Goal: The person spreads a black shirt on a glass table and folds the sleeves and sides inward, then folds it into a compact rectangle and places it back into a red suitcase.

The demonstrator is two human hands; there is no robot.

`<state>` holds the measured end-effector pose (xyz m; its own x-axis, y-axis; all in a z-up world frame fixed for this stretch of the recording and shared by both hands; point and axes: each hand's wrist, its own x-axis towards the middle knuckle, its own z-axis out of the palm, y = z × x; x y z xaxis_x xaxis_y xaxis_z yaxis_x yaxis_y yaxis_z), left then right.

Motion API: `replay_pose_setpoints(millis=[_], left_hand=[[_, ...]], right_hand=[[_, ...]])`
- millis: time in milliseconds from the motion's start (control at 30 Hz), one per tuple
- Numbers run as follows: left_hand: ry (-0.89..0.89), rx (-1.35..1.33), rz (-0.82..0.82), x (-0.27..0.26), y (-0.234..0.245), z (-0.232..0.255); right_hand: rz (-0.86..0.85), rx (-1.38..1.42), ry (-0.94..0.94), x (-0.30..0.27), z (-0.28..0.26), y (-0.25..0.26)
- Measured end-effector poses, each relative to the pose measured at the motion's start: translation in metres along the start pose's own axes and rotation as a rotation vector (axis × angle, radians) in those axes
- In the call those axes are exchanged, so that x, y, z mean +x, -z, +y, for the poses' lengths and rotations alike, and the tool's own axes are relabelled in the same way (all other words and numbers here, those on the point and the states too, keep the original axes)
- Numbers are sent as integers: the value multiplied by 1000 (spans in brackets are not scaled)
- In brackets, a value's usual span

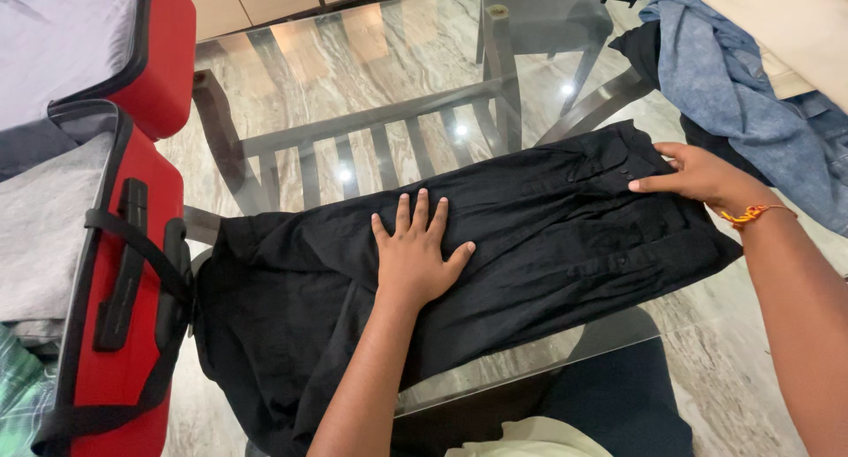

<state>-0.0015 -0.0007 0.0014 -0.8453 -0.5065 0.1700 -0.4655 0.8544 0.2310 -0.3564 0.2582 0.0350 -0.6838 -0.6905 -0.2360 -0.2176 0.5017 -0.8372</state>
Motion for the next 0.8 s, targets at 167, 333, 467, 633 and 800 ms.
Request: replay_pose_setpoints(millis=[167,333,467,633,800], left_hand=[[-5,3,22,-2,0,-1],[-19,-12,56,-2,-2,-1],[-20,-20,70,-2,-4,-1],[-14,-22,56,-2,-3,-1],[-3,-19,34,-2,-1,0]], right_hand=[[-9,-16,112,-10,-4,1],[57,13,196,-26,-29,-12],[187,-346,417,-35,-62,-27],[238,-497,461,-58,-112,-69],[302,-781,588,-63,-130,-145]])
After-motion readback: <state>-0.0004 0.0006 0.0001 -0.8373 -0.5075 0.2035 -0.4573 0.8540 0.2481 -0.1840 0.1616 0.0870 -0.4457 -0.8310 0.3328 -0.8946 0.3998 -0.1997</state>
